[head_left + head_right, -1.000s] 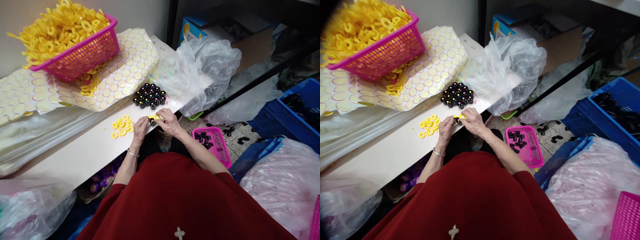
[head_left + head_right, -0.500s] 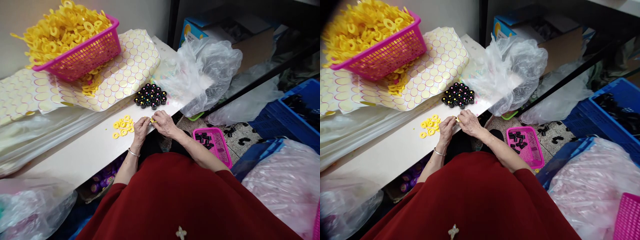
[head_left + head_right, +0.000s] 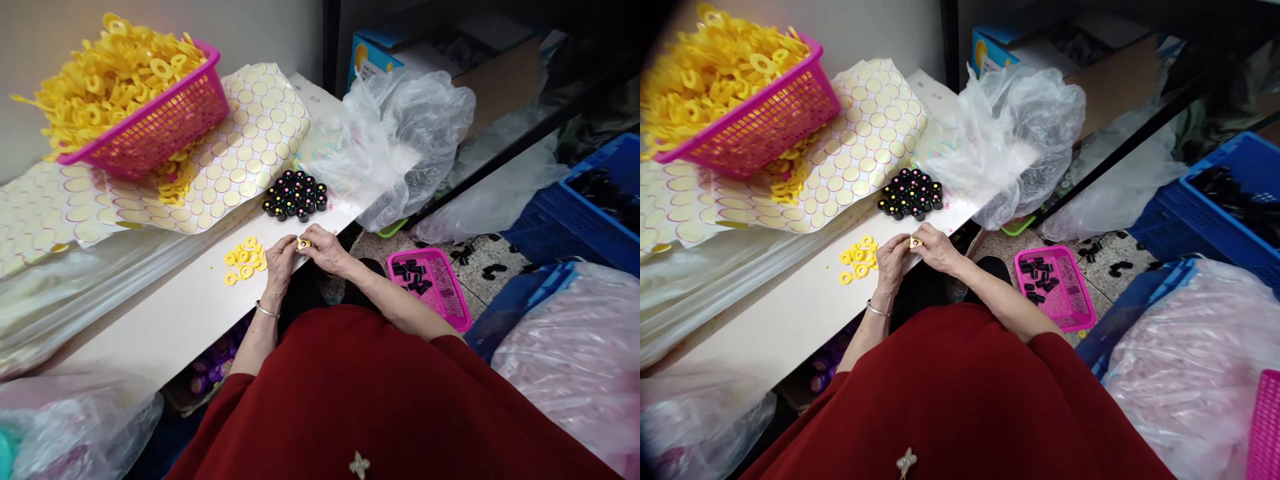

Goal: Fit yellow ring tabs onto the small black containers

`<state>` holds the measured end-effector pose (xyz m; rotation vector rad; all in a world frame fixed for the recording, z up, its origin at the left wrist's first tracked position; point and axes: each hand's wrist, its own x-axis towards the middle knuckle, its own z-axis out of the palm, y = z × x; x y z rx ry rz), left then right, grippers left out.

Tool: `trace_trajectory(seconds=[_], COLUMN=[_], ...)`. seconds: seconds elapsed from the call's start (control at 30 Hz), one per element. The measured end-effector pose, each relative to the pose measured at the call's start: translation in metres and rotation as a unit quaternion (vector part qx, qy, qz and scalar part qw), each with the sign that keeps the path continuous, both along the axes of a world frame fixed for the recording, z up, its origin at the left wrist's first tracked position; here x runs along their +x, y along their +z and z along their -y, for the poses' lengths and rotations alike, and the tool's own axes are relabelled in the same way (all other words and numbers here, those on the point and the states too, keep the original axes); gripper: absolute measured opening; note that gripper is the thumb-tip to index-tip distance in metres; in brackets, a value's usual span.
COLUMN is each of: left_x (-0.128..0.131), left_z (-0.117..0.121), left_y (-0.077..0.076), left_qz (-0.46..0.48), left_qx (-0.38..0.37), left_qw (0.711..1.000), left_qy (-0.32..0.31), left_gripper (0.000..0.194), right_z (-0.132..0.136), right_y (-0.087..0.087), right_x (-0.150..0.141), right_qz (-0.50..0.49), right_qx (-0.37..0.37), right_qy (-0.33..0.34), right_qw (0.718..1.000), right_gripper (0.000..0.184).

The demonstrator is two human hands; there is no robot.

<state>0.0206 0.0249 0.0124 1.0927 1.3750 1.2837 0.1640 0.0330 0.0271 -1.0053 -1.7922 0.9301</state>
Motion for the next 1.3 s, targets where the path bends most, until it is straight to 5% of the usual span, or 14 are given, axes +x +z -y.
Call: trace_trajectory(seconds=[0.3,0.53,0.8,1.13,1.3], left_x=[0.005,0.011,0.015,0.012,0.01], left_z=[-0.002,-0.002,0.002,0.0,0.004], left_y=[0.013,0.011,0.008,0.007,0.004], left_qz=[-0.113,-0.107,-0.04,0.016,0.065], left_qx=[0.045,0.036,-0.047,-0.079,-0.018], left_qw=[0.992,0.994,0.998,0.997,0.997], left_qy=[-0.024,0.002,0.023,0.004,0.04], left_gripper=[0.025,0.028,0.033,0.038,0.049], right_z=[-0.003,-0.003,0.001,0.0,0.005], right_y=[-0.002,0.002,0.008,0.004,0.0], right_x=[-0.009,-0.015,-0.017,-0.021,-0.021], right_qz=[-0.183,-0.149,-0.195,-0.211,-0.218], right_qx=[-0.178,-0.22,-0.362,-0.342,-0.319], right_qy=[-0.062,-0.142,-0.11,-0.107,-0.113], right_qw=[0.965,0.954,0.905,0.909,0.915], right_gripper=[0.016,0.014,0.016,0.014,0.015])
